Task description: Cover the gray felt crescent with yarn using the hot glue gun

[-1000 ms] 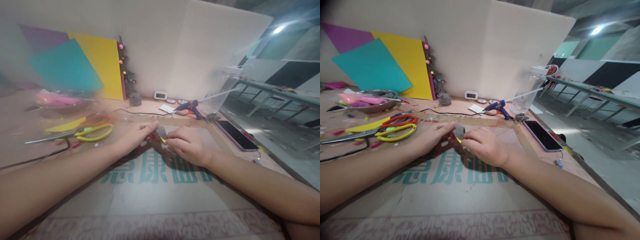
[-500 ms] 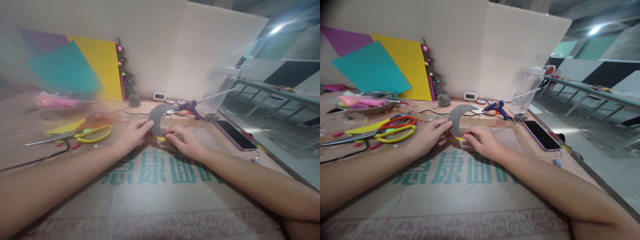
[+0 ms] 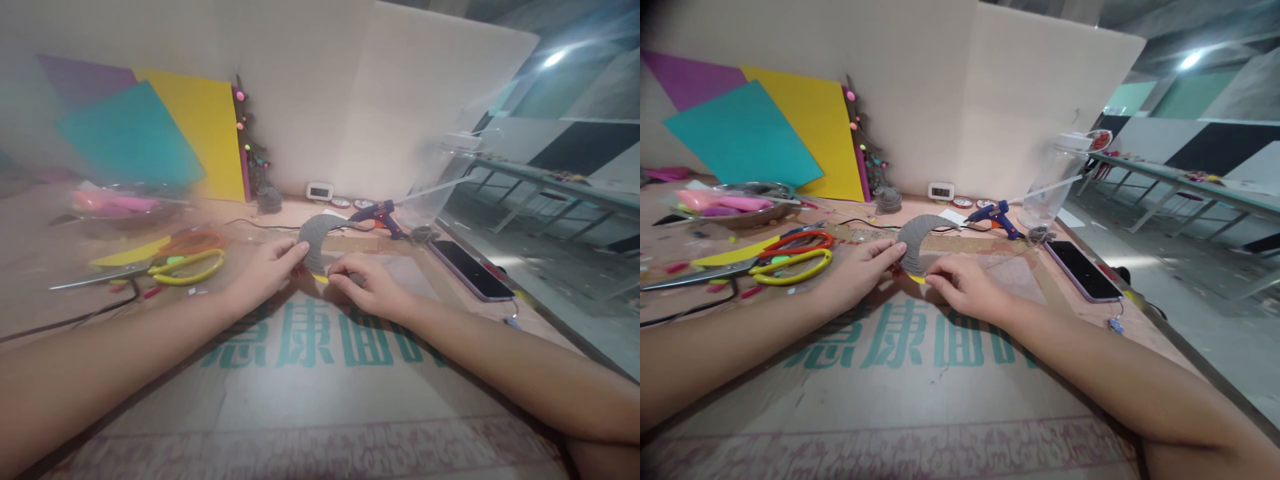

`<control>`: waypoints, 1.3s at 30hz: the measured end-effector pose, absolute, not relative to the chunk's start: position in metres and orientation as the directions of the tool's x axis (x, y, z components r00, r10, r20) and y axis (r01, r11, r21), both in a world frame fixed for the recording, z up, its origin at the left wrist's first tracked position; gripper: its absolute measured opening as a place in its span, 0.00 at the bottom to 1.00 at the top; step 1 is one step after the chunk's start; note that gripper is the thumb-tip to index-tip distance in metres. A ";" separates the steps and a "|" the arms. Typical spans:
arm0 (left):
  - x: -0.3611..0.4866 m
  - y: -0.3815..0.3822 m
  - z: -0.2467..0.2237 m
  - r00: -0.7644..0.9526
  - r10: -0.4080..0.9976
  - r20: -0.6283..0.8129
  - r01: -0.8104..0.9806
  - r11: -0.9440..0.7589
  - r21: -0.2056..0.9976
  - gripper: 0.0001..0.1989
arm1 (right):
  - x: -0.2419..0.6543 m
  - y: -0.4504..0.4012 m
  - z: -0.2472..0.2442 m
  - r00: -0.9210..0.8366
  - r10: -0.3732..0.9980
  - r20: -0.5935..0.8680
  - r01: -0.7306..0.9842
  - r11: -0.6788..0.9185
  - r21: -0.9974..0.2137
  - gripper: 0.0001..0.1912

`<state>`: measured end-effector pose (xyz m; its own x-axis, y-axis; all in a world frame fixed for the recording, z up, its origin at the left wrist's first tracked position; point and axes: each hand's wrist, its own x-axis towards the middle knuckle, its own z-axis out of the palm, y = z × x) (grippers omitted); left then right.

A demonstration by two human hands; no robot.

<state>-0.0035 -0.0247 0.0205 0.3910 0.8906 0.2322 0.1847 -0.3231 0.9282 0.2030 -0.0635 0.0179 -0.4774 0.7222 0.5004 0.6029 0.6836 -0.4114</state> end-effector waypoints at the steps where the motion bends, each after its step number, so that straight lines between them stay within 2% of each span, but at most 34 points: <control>1: -0.004 -0.024 0.019 0.395 0.890 0.227 0.177 -0.316 0.932 0.17 | 0.203 -0.064 0.018 -0.475 0.719 0.507 0.606 0.685 -0.404 0.08; 16: -0.003 -0.020 0.014 0.400 0.898 0.183 0.103 -0.242 0.965 0.17 | 0.203 -0.065 0.018 -0.439 0.719 0.539 0.647 0.669 -0.366 0.09; 21: -0.002 -0.018 0.011 0.411 0.896 0.169 0.090 -0.224 0.970 0.16 | 0.205 -0.063 0.017 -0.434 0.730 0.528 0.618 0.668 -0.415 0.11; 24: -0.002 -0.020 0.013 0.414 0.891 0.188 0.108 -0.253 0.961 0.16 | 0.207 -0.062 0.018 -0.412 0.750 0.518 0.584 0.653 -0.482 0.15; 26: -0.003 -0.023 0.017 0.416 0.886 0.205 0.149 -0.288 0.946 0.17 | 0.207 -0.061 0.018 -0.414 0.756 0.507 0.578 0.649 -0.495 0.14; 30: -0.002 -0.027 0.022 0.436 0.872 0.222 0.199 -0.334 0.921 0.17 | 0.204 -0.059 0.016 -0.468 0.720 0.513 0.560 0.691 -0.458 0.08; 35: -0.003 -0.027 0.019 0.496 0.834 0.243 0.170 -0.367 0.914 0.18 | 0.202 -0.060 0.016 -0.493 0.716 0.494 0.551 0.697 -0.460 0.11; 39: -0.002 -0.026 0.014 0.572 0.797 0.196 0.162 -0.344 0.925 0.18 | 0.203 -0.060 0.017 -0.442 0.730 0.522 0.585 0.675 -0.449 0.10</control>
